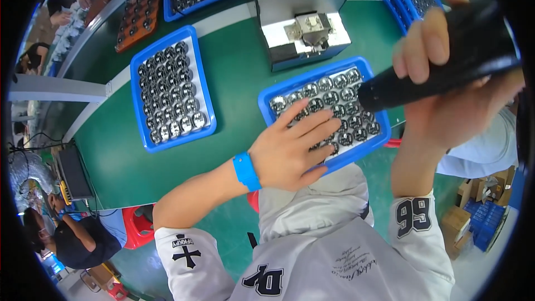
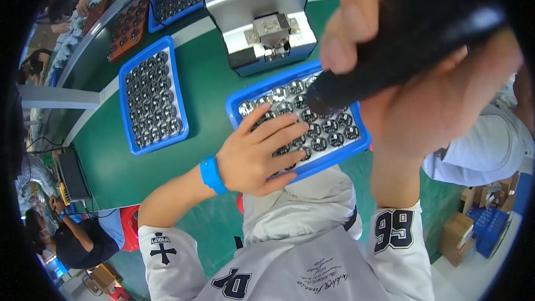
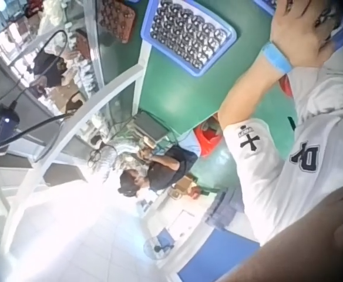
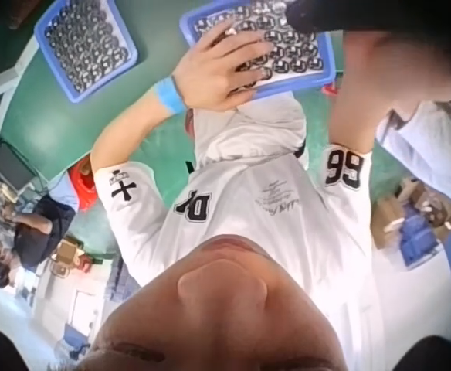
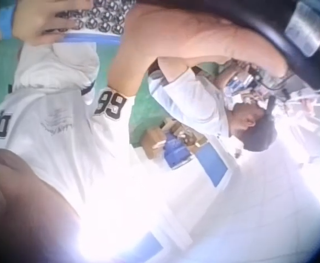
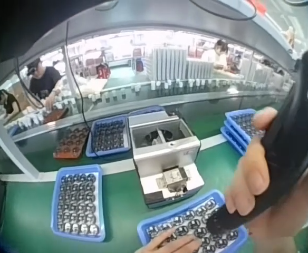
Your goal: The person assembles electronic components by driving screws into them with an electric screwdriver.
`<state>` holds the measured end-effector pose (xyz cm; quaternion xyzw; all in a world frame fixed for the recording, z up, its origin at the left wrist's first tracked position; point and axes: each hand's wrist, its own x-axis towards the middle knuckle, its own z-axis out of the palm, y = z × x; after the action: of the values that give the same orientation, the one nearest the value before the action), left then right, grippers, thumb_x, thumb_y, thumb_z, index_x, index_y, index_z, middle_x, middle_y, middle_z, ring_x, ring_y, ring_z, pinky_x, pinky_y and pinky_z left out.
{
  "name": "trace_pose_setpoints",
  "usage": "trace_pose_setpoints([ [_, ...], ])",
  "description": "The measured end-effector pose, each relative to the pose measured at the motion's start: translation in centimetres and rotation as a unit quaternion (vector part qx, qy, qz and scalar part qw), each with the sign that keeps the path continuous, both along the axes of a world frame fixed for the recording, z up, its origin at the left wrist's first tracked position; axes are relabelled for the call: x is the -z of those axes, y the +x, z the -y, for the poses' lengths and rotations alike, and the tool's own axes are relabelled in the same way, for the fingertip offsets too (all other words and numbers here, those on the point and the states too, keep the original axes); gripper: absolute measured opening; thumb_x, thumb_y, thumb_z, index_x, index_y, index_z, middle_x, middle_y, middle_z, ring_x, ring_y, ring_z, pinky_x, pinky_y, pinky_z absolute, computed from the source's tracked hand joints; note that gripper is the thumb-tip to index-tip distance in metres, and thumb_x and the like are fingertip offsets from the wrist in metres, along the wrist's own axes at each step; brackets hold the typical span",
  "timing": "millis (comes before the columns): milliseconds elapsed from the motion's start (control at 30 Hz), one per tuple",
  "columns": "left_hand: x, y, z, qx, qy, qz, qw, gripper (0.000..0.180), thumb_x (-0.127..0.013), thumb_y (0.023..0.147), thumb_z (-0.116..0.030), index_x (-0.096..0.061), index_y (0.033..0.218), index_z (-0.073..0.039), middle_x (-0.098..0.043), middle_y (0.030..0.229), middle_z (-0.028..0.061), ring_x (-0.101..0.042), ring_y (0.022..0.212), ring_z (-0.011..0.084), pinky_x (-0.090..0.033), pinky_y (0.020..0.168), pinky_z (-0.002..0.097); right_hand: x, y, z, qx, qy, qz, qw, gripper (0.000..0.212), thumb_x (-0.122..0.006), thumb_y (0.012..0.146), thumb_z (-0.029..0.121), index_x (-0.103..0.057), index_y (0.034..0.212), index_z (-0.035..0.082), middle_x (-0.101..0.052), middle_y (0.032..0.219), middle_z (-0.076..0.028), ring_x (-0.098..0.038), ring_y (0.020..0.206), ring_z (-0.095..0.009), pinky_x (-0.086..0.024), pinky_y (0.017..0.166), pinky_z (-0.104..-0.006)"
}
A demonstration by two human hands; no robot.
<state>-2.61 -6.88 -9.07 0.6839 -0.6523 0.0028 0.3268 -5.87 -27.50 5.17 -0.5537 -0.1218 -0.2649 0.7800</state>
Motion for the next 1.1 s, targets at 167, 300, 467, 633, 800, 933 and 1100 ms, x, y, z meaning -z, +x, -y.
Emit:
trace_pose_setpoints([
  [167, -0.6, 0.6, -0.5, 0.015, -0.035, -0.026, 0.999, 0.032, -0.075, 0.080, -0.034, -0.078, 0.106, -0.016, -0.065, 0.136, 0.0104, -0.058, 0.127, 0.0304, -0.031, 0.117, 0.0576, -0.2, 5.1, 0.8, 0.050, -0.024, -0.008, 0.998, 0.102, -0.042, 0.089, 0.089, -0.042, 0.133, -0.003, -0.053, 0.076, -0.004, -0.053, 0.057, -0.017, -0.045, 0.055, -0.0328],
  [300, -1.0, 1.6, -0.5, -0.020, -0.101, -0.028, 0.994, 0.028, -0.073, 0.081, -0.028, -0.078, 0.105, -0.015, -0.069, 0.128, 0.0091, -0.061, 0.120, 0.0300, -0.036, 0.112, 0.0573, -0.3, 9.0, -0.6, 0.109, -0.072, -0.019, 0.991, 0.095, -0.039, 0.090, 0.088, -0.047, 0.119, -0.002, -0.053, 0.070, -0.005, -0.053, 0.052, -0.017, -0.045, 0.051, -0.0314],
  [467, -1.1, 2.7, -0.6, -0.086, -0.137, -0.029, 0.986, 0.025, -0.073, 0.080, -0.020, -0.078, 0.103, -0.011, -0.072, 0.118, 0.0089, -0.063, 0.113, 0.0309, -0.042, 0.106, 0.0562, 0.0, 10.7, -2.1, 0.173, -0.131, -0.032, 0.976, 0.090, -0.036, 0.091, 0.088, -0.055, 0.102, 0.000, -0.053, 0.062, -0.006, -0.052, 0.047, -0.017, -0.045, 0.045, -0.0297],
  [633, -0.8, 2.9, -0.6, -0.102, -0.142, -0.034, 0.984, 0.022, -0.071, 0.082, -0.018, -0.078, 0.102, -0.011, -0.073, 0.116, 0.0091, -0.063, 0.112, 0.0313, -0.043, 0.106, 0.0557, -0.9, 10.7, -3.2, 0.223, -0.177, -0.042, 0.958, 0.090, -0.034, 0.092, 0.088, -0.060, 0.088, 0.002, -0.053, 0.055, -0.008, -0.052, 0.042, -0.017, -0.045, 0.041, -0.0283],
  [800, -1.1, 3.9, -1.1, -0.120, -0.100, 0.006, 0.988, 0.024, -0.072, 0.083, -0.021, -0.074, 0.105, -0.010, -0.071, 0.123, 0.0093, -0.062, 0.116, 0.0314, -0.042, 0.108, 0.0549, -1.3, 7.8, -3.7, 0.192, -0.066, -0.176, 0.963, 0.092, -0.034, 0.092, 0.089, -0.061, 0.088, 0.000, -0.053, 0.054, -0.008, -0.053, 0.041, -0.017, -0.044, 0.039, -0.0276],
  [933, -2.4, 4.5, -0.7, -0.109, -0.060, -0.004, 0.992, 0.025, -0.074, 0.082, -0.023, -0.068, 0.102, -0.008, -0.069, 0.125, 0.0099, -0.060, 0.124, 0.0303, -0.040, 0.113, 0.0521, 2.4, 4.3, 2.2, -0.026, -0.150, 0.024, 0.988, 0.120, -0.020, 0.079, 0.102, -0.056, 0.128, -0.001, -0.060, 0.076, -0.008, -0.055, 0.058, -0.018, -0.047, 0.059, -0.0330],
  [1100, -2.2, 5.0, 0.7, -0.046, -0.007, -0.029, 0.998, 0.036, -0.074, 0.089, -0.034, -0.056, 0.104, -0.007, -0.066, 0.136, 0.0137, -0.055, 0.134, 0.0363, -0.034, 0.117, 0.0555, 4.8, 3.5, 1.8, 0.079, -0.103, -0.030, 0.991, 0.123, -0.025, 0.075, 0.104, -0.054, 0.126, -0.003, -0.059, 0.071, -0.009, -0.056, 0.055, -0.019, -0.046, 0.053, -0.0318],
])
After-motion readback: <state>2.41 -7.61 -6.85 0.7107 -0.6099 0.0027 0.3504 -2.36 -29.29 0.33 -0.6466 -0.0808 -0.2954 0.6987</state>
